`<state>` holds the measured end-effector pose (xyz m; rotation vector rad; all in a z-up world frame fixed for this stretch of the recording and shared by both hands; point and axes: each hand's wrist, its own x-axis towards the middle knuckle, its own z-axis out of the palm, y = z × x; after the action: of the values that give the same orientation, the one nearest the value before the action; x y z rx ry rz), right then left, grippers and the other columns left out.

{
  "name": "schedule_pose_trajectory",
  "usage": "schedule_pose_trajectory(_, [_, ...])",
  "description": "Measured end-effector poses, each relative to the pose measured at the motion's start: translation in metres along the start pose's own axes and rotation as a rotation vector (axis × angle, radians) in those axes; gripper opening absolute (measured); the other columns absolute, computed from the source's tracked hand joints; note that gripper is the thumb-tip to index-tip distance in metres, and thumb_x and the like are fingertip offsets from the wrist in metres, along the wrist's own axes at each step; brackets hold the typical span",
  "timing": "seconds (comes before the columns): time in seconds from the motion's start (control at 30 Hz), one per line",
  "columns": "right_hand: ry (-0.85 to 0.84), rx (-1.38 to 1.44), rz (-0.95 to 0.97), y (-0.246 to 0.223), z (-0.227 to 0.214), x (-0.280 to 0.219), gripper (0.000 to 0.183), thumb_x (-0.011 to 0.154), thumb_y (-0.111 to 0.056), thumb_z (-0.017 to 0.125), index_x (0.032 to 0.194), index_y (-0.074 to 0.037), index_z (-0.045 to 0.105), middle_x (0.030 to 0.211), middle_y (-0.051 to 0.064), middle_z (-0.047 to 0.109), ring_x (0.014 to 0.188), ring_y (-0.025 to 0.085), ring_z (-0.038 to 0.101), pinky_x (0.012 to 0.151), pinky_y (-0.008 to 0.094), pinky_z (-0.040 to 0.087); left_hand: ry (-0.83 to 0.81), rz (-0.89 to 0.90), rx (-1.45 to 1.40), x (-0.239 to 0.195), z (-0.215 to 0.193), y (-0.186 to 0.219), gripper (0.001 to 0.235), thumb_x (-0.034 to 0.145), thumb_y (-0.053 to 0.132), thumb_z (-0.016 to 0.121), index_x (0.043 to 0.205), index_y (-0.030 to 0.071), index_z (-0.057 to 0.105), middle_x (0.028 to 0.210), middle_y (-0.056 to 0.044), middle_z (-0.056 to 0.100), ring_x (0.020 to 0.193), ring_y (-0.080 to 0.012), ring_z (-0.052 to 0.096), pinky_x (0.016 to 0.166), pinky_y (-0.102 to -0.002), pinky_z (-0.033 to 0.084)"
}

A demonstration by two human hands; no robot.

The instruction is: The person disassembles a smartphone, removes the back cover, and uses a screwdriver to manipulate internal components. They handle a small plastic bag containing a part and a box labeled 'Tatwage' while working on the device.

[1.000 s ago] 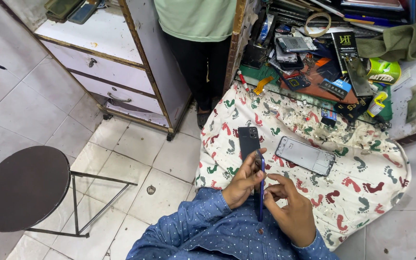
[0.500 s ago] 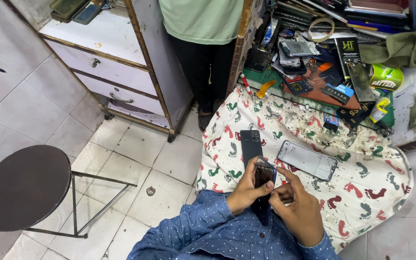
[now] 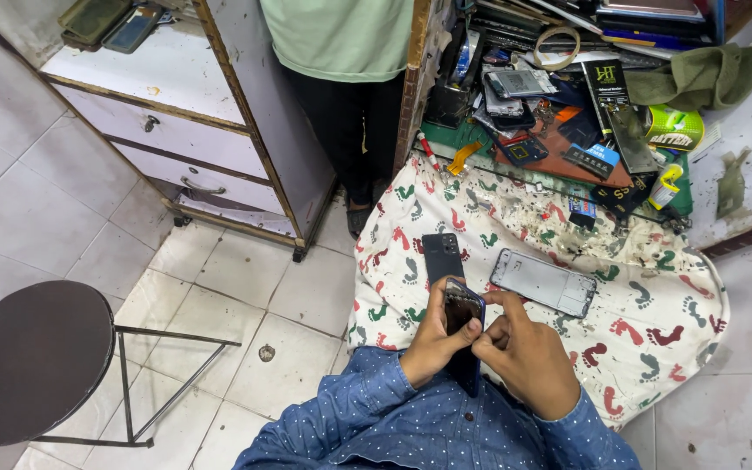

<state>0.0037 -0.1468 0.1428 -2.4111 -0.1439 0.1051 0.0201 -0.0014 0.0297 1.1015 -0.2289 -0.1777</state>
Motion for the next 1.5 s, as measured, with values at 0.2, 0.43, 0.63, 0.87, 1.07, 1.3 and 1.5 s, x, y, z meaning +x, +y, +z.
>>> schedule_pose_trajectory(0.2, [-0.067,0.055,-0.024,0.006,-0.002,0.004,0.058,0.075,-0.013,0.073,0.128,-0.01,0.051,0.064,0.006,0.074,0.054,0.022,0.073,0.055,0.034,0.056,0.005,-0.039,-0.009,0.001,-0.002,-0.001,0.085,0.089,0.046,0.077,0.151,0.011,0.03,0.128,-0.007,0.049,0.123,-0.0168,0.049,0.106,-0.032,0.042])
schedule_pose_trajectory(0.43, [-0.08,0.084,0.004,0.015,0.005,0.006,0.056,0.076,-0.013,0.074,0.127,-0.008,0.051,0.063,0.007,0.07,0.054,0.02,0.069,0.056,0.032,0.053,-0.006,-0.078,-0.035,0.002,-0.004,-0.006,0.082,0.091,0.042,0.076,0.151,0.012,0.03,0.128,-0.006,0.049,0.125,-0.0166,0.049,0.107,-0.032,0.041])
schedule_pose_trajectory(0.63, [-0.107,0.207,0.01,0.029,0.014,0.009,0.059,0.075,-0.007,0.072,0.13,-0.006,0.05,0.067,0.006,0.066,0.058,0.016,0.064,0.058,0.031,0.053,-0.009,-0.124,-0.08,0.004,-0.008,-0.009,0.075,0.093,0.037,0.074,0.149,0.014,0.029,0.127,-0.006,0.053,0.122,-0.0154,0.052,0.105,-0.032,0.044])
schedule_pose_trajectory(0.87, [-0.119,0.309,-0.105,0.04,0.013,0.006,0.062,0.078,-0.005,0.071,0.136,-0.006,0.051,0.078,0.005,0.073,0.072,0.014,0.073,0.07,0.029,0.059,-0.028,-0.189,-0.135,0.004,-0.009,-0.004,0.073,0.093,0.036,0.073,0.148,0.014,0.029,0.118,-0.008,0.055,0.105,-0.0171,0.057,0.094,-0.033,0.049])
schedule_pose_trajectory(1.07, [-0.099,0.255,-0.077,0.032,0.007,0.005,0.063,0.076,-0.007,0.073,0.135,-0.008,0.051,0.074,0.006,0.074,0.068,0.014,0.074,0.068,0.029,0.059,-0.029,-0.144,-0.024,0.005,-0.007,-0.006,0.077,0.092,0.039,0.074,0.15,0.014,0.028,0.124,-0.006,0.051,0.118,-0.016,0.052,0.102,-0.032,0.045])
schedule_pose_trajectory(1.3, [-0.14,0.212,0.028,0.019,0.003,0.007,0.06,0.076,-0.007,0.073,0.131,-0.007,0.049,0.067,0.007,0.071,0.059,0.016,0.068,0.059,0.03,0.055,-0.026,-0.105,0.004,0.006,-0.01,-0.014,0.078,0.093,0.041,0.073,0.15,0.012,0.029,0.13,-0.007,0.05,0.125,-0.0161,0.049,0.106,-0.033,0.044])
schedule_pose_trajectory(1.5, [-0.152,0.192,0.018,0.019,0.001,0.005,0.061,0.076,-0.005,0.073,0.131,-0.007,0.048,0.067,0.007,0.07,0.059,0.015,0.068,0.06,0.03,0.055,-0.035,-0.095,0.004,0.003,-0.007,-0.014,0.079,0.094,0.041,0.073,0.15,0.011,0.028,0.127,-0.007,0.051,0.121,-0.0164,0.051,0.103,-0.033,0.046])
